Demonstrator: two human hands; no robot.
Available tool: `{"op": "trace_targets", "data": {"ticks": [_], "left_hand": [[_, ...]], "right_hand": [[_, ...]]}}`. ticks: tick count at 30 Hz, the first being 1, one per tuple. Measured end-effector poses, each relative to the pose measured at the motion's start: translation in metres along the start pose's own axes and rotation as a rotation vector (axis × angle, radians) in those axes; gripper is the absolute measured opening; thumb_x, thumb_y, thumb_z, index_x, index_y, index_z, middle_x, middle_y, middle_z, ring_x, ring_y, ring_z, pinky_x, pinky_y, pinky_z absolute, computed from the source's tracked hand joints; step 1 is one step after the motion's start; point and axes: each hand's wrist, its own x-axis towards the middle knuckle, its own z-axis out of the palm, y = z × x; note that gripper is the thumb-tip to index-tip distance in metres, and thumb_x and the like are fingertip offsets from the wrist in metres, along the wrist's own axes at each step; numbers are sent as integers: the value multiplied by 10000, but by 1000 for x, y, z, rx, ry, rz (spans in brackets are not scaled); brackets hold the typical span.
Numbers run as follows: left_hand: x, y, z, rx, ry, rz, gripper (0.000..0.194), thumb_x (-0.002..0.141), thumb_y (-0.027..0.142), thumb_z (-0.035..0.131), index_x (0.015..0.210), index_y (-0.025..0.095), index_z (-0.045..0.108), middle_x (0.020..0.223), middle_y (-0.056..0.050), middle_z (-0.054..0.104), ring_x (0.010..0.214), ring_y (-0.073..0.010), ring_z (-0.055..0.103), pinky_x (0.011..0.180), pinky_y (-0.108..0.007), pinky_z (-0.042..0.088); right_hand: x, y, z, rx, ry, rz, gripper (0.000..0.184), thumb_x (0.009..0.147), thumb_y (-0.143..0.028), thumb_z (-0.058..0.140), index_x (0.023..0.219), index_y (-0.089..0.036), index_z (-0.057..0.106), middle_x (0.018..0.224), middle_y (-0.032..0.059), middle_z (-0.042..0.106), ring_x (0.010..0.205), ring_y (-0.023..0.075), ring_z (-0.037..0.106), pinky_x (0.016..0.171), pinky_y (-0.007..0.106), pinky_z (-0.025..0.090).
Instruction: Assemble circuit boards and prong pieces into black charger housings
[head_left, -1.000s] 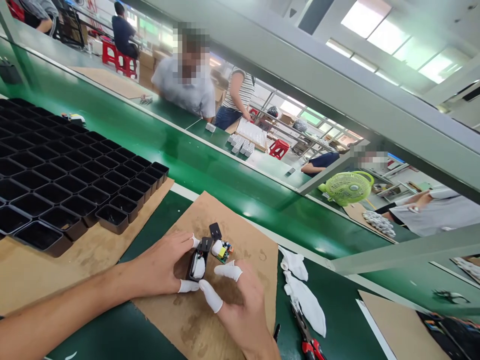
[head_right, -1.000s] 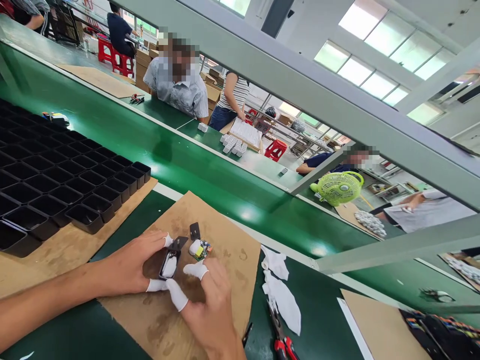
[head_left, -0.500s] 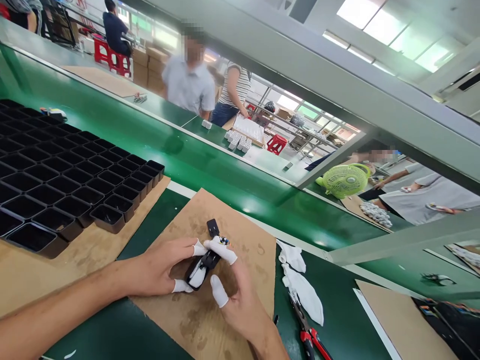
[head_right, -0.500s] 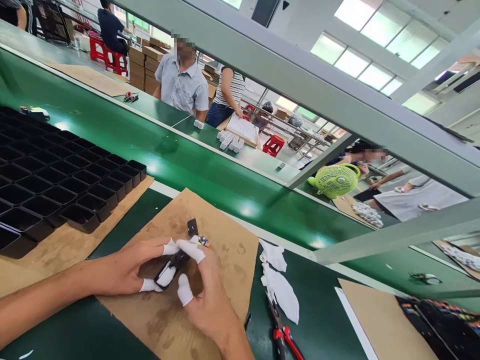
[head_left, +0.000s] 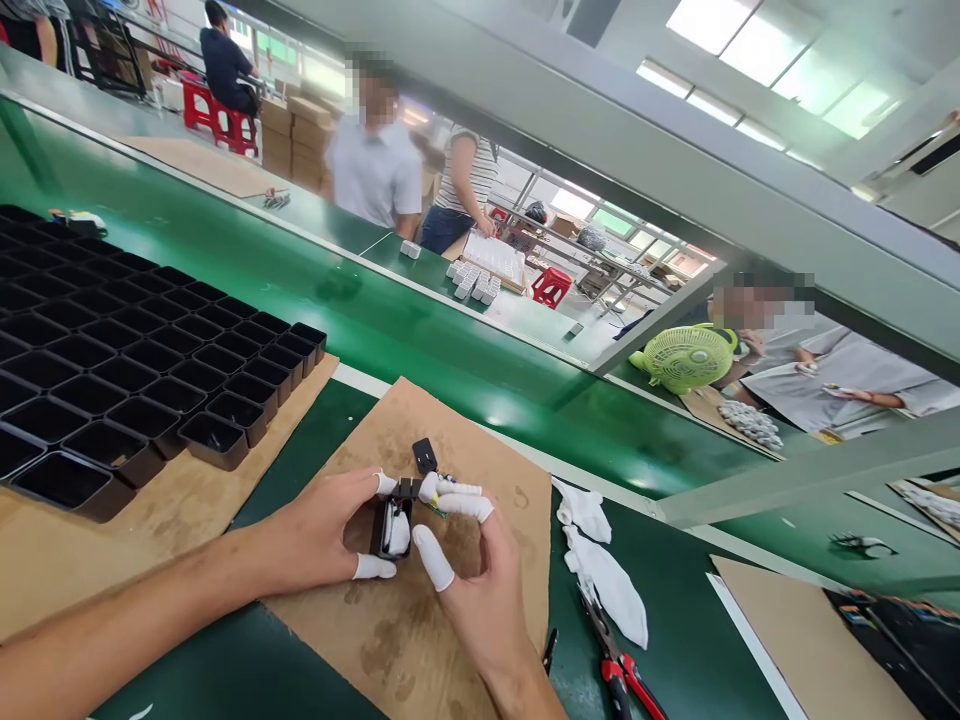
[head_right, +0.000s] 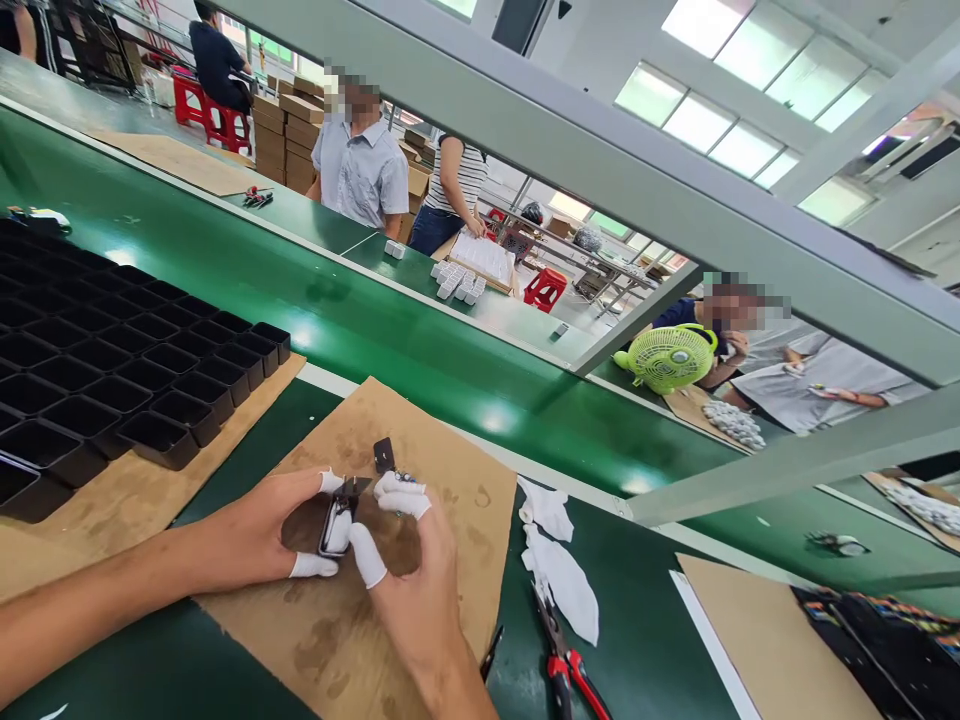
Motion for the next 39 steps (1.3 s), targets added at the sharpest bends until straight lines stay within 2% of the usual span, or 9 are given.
{"op": "trace_targets", "data": {"ticks": [5,10,16,21,23,26,29,33,39], "left_hand": [[0,3,2,34,72,-95,311,804,306,868,929,240,590,962,-18,750,852,-237,698,719,-331,515],[-1,2,7,165,104,-103,313,735,229,777,864,249,493,900,5,694,793,-212,646,689,-315,438],[0,0,13,236,156,-127,307,729,197,753,855,255,479,891,3,677,776,-215,618,697,-321,413],[-1,0,16,303,189,-158,331,699,171,747,839,260,461,879,-2,676,768,-223,617,694,-324,414],[-2,0,16,279,179,-129,317,689,153,740,865,256,497,906,-10,700,805,-235,646,719,-333,451],[-2,5,13,148,85,-29,327,744,184,757,1030,244,609,1015,-28,751,902,-251,703,800,-356,528],[-2,11,10,6,-38,47,340,804,210,743,1132,235,657,995,-9,741,878,-220,701,807,-334,565],[-4,14,9,-22,-52,101,293,834,210,740,1123,223,693,966,0,737,845,-193,694,799,-306,588],[-7,-1,12,130,89,86,448,847,273,877,1263,245,713,1140,-35,823,1004,-257,779,900,-370,625]], "right_hand": [[-8,-1,10,-281,-61,-165,485,939,-279,913,1402,-312,768,1194,111,826,1052,346,799,875,465,660],[-12,-3,21,-221,-161,-50,289,1018,-193,774,1263,-327,848,1116,96,821,961,318,804,798,427,671],[-18,7,26,-308,26,-79,410,995,-235,831,1393,-328,803,1246,106,849,1072,355,824,907,468,681],[-17,12,28,-302,-39,-116,263,987,-211,804,1215,-334,845,1122,87,837,975,323,809,814,435,681],[-14,12,25,-260,-14,-87,277,944,-232,865,1202,-324,828,1147,84,829,1036,326,808,870,445,691],[-7,10,14,-172,89,-47,488,898,-269,915,1358,-296,756,1379,129,781,1316,359,754,1101,513,659],[1,10,-1,-74,32,-45,619,990,-276,835,1583,-298,660,1471,139,766,1449,332,705,1225,523,601],[8,13,-6,106,-126,-75,338,1097,-277,748,1424,-332,812,1195,60,869,1162,228,838,1050,368,685],[5,14,9,100,-23,-171,221,1066,-252,799,1249,-328,897,1101,56,812,1022,203,804,927,327,675]]}}
